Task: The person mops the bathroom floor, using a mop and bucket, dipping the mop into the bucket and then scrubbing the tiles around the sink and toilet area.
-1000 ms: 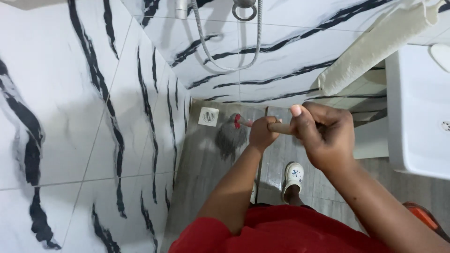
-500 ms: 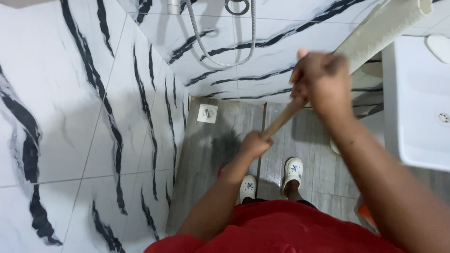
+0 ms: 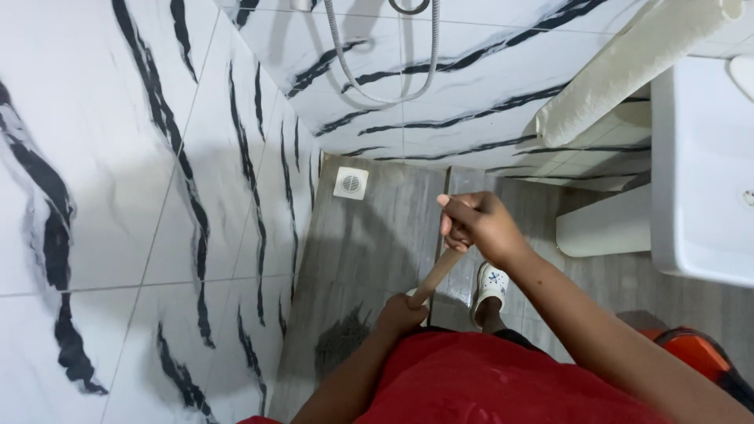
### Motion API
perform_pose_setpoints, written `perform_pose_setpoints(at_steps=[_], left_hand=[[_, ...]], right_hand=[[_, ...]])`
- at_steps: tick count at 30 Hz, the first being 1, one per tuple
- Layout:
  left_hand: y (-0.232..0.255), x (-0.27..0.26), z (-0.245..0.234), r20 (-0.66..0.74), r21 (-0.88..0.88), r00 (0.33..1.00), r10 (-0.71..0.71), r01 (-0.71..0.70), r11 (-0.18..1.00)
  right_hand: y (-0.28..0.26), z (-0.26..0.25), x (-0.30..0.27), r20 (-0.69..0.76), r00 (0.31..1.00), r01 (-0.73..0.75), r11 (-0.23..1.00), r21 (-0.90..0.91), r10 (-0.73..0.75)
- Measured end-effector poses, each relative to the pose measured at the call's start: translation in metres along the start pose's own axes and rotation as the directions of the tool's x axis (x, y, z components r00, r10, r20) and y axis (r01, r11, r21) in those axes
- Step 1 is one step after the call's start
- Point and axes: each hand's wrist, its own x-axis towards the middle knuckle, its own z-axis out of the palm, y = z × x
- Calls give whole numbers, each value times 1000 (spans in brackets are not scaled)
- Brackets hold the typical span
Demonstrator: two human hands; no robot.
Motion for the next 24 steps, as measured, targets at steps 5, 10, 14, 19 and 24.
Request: perform_pose_setpoints(at_steps=[5, 10, 14, 19, 24], left_hand=[[84, -7, -17, -289, -1, 931, 222, -232, 973], [168, -3, -33, -430, 57, 820, 379, -394, 917], [208, 26, -32, -517, 112, 689, 507, -533, 839], [231, 80, -26, -406, 276, 696, 593, -525, 805], [240, 96, -21, -294, 232, 834, 467, -411, 882]], right_hand=[[-65, -3, -20, 57, 991, 126, 974, -188, -118], [-115, -6, -52, 70, 960, 279, 889, -362, -273], [-125, -13, -62, 77, 902, 407, 777, -481, -425], [-130, -18, -69, -82, 841, 439, 764, -474, -534], [-123, -17, -57, -256, 746, 488, 766, -420, -615]])
